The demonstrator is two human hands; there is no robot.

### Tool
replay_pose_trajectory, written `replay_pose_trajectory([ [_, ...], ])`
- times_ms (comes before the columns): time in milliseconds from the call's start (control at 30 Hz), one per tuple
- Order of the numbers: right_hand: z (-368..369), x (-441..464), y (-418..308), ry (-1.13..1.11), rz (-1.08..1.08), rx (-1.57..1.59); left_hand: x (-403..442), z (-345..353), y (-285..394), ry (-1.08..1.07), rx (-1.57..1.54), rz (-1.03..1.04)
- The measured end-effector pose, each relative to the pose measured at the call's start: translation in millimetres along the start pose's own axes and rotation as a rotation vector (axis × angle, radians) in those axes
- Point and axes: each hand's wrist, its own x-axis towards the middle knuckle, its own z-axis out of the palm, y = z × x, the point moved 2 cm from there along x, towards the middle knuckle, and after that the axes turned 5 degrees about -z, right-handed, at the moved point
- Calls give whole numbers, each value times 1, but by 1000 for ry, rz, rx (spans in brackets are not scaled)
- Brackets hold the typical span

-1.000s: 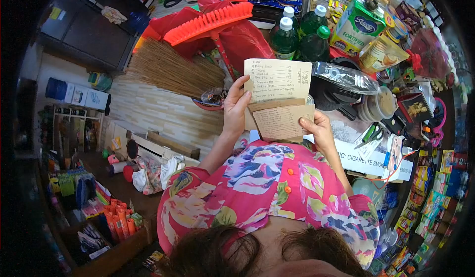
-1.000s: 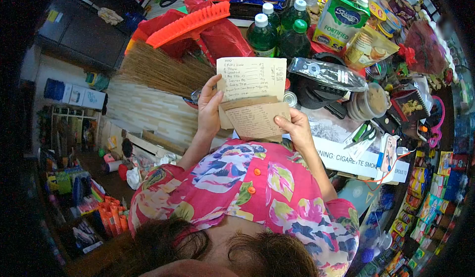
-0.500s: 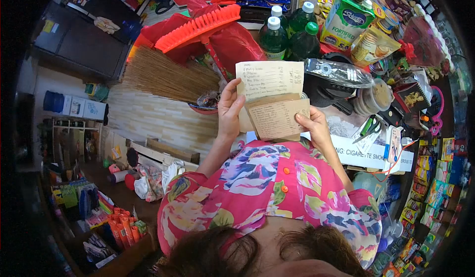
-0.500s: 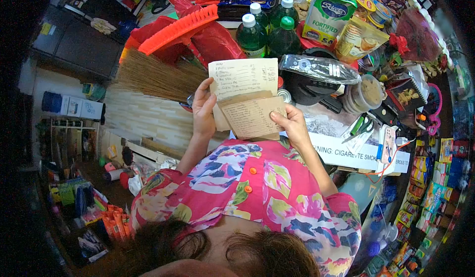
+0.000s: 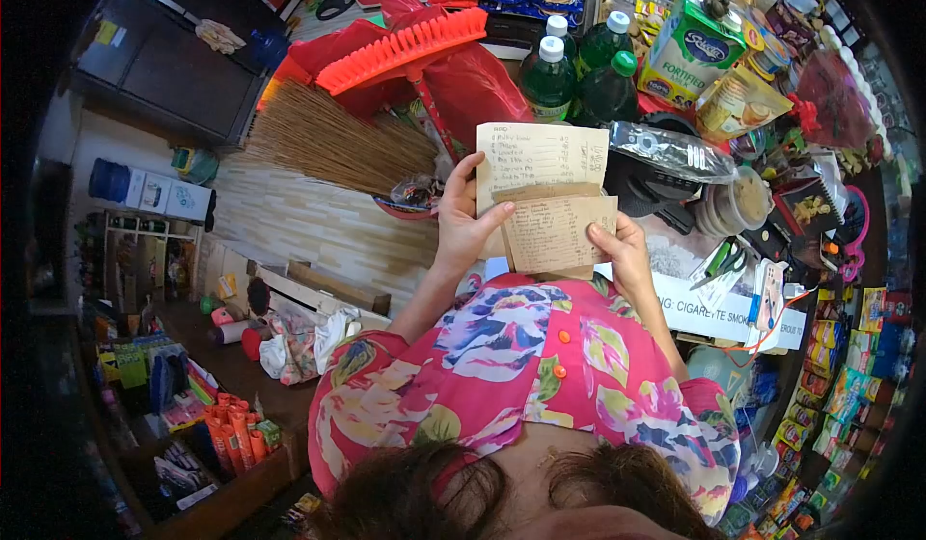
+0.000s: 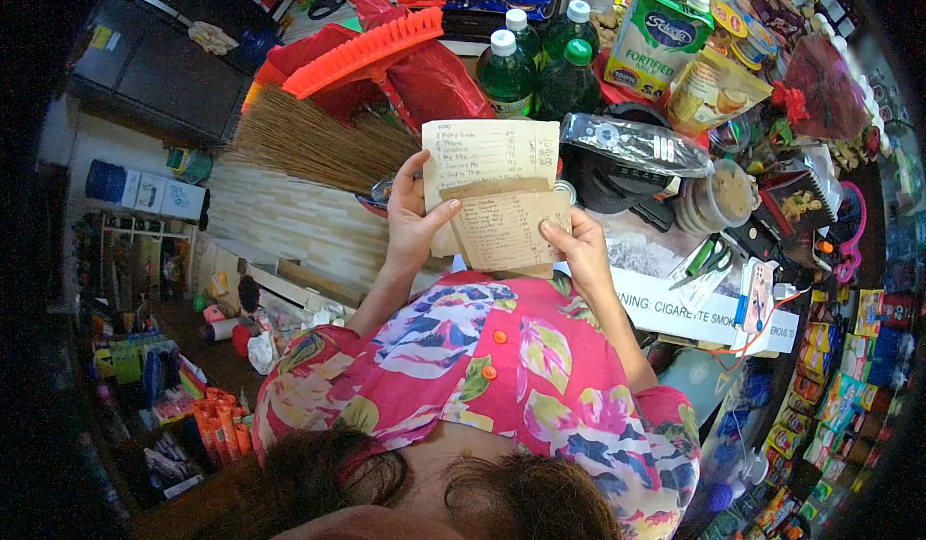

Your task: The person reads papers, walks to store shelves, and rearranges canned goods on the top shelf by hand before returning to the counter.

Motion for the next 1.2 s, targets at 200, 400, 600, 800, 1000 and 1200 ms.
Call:
replay_pose_trajectory([
  [200, 2, -1, -1, 0, 28, -2, -1, -1, -2, 11, 2, 10],
  [400, 5, -3, -6, -9, 50, 18, -3, -1, -3, 14, -13, -22],
  [600, 0, -3, 0, 3, 80, 26, -5, 0, -3, 10, 1, 1],
  [800, 2, -5, 0, 13, 50, 20, -7, 2, -3, -9, 6, 11],
  [1000, 3, -7, -1, 7, 52, 43, -11, 5, -2, -12, 12, 8],
  [1200, 1, -10, 8, 15, 43, 57, -14, 7, -1, 2, 26, -3],
])
